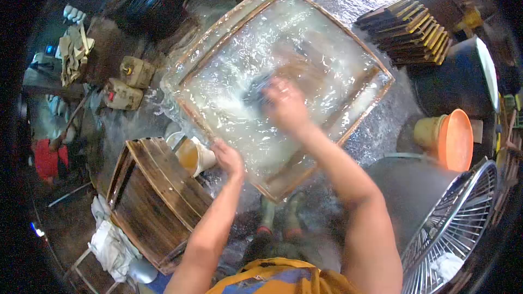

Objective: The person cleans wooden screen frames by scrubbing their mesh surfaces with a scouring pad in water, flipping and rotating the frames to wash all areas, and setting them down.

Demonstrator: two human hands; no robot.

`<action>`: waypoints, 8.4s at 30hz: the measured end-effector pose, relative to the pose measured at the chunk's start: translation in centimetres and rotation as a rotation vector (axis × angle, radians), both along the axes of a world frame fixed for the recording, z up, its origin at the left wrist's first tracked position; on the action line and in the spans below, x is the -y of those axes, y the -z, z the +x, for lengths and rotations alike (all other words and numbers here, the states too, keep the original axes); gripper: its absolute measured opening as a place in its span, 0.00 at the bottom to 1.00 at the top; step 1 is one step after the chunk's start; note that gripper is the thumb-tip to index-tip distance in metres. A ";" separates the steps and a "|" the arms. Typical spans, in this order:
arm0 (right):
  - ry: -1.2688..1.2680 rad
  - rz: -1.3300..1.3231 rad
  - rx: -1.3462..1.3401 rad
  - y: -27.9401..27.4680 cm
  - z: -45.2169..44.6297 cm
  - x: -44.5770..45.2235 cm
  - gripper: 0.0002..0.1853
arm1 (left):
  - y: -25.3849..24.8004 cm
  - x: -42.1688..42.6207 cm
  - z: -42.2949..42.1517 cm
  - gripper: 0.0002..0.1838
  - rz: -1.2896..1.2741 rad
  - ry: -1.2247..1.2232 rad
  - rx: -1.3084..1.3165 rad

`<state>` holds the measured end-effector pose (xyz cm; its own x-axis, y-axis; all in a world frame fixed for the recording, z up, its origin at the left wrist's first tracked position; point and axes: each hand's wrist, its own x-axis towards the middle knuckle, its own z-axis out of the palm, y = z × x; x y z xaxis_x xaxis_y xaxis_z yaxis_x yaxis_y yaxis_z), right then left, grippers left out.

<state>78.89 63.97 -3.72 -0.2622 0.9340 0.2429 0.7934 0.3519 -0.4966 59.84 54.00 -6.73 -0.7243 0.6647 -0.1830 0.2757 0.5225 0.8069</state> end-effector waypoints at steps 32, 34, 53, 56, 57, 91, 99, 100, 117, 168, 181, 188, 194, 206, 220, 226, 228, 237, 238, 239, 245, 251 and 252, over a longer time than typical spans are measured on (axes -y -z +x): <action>-0.369 -0.210 -0.012 -2.2 -7.3 9.0 0.27 | 5.5 0.5 -0.3 0.27 0.352 -0.130 0.536; -0.344 -0.156 0.005 -1.8 -10.3 5.7 0.25 | 3.7 0.5 -0.2 0.30 0.255 -0.110 0.477; 0.045 -0.131 0.254 -2.5 3.7 0.8 0.21 | 4.5 0.3 -0.5 0.32 0.154 -0.050 0.264; 0.402 0.108 0.325 3.1 11.5 -7.9 0.22 | 3.6 0.3 -0.7 0.32 0.125 -0.030 0.254; 0.531 0.149 0.323 3.8 12.2 -10.5 0.23 | 2.2 0.1 -0.7 0.32 0.125 -0.016 0.284; 0.264 -0.142 0.045 -0.7 -7.0 8.4 0.34 | 1.2 -0.3 -0.7 0.31 0.065 -0.114 0.185; -0.039 -0.176 0.020 -1.7 -6.7 15.9 0.32 | 2.4 -0.3 -1.3 0.30 0.156 -0.084 0.274; -0.068 -0.192 0.004 -1.8 -5.3 15.2 0.33 | 2.6 -0.3 -1.2 0.31 0.143 -0.088 0.238; 0.606 0.170 0.324 1.4 6.1 3.9 0.27 | 4.2 -0.3 -1.5 0.28 0.057 -0.027 -0.090; 0.009 -0.244 0.290 -4.6 23.7 -10.4 0.24 | 1.5 0.5 -1.9 0.35 -0.164 -0.097 -0.244; -0.072 0.076 0.174 0.5 17.2 -21.5 0.13 | 2.5 0.6 -2.3 0.32 -0.148 -0.075 -0.471; -0.042 0.042 0.199 -1.0 16.6 -21.1 0.10 | 1.0 0.1 -1.1 0.27 -0.172 -0.085 -0.487; 0.048 -0.044 0.302 2.5 5.6 -29.9 0.14 | 1.4 0.8 -1.3 0.26 -0.182 -0.060 -0.560; 0.283 0.062 0.333 1.7 5.6 -29.7 0.17 | 1.0 0.0 -0.9 0.23 -0.168 -0.041 -0.579; 0.174 -0.044 0.368 -0.5 6.2 -27.2 0.17 | 0.9 0.0 -0.6 0.21 -0.219 -0.095 -0.496; -0.309 -0.093 0.337 2.0 -0.3 -16.2 0.20 | 0.6 -0.3 -0.3 0.23 -0.173 -0.086 -0.488; -0.298 0.088 0.636 2.4 2.3 -17.6 0.19 | 0.0 -0.4 -0.6 0.24 -0.171 -0.037 -0.430; 0.091 0.167 0.465 5.1 1.1 -20.4 0.17 | -0.1 0.0 -0.3 0.25 -0.201 -0.057 -0.409; -0.037 0.105 0.266 3.4 0.2 -17.4 0.18 | 0.0 0.0 -0.1 0.25 -0.205 -0.064 -0.421; -0.182 0.025 0.108 2.7 0.4 -16.3 0.16 | 0.0 -0.1 -0.1 0.25 -0.215 -0.073 -0.394; 0.111 0.153 0.341 0.0 5.3 -25.4 0.14 | 0.4 0.3 -0.5 0.25 -0.211 -0.064 -0.361; 0.055 0.002 0.433 -1.1 11.0 -25.7 0.16 | 0.8 0.4 -0.9 0.27 -0.210 -0.025 -0.404; 0.067 0.025 0.426 -0.7 13.0 -23.4 0.18 | 1.0 0.4 -0.9 0.28 -0.226 -0.032 -0.410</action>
<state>91.91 87.34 -3.01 -0.2825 0.9476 0.1493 0.9473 0.3001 -0.1118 58.93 53.58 -7.72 -0.7866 0.6173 -0.0148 0.5290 0.6861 0.4994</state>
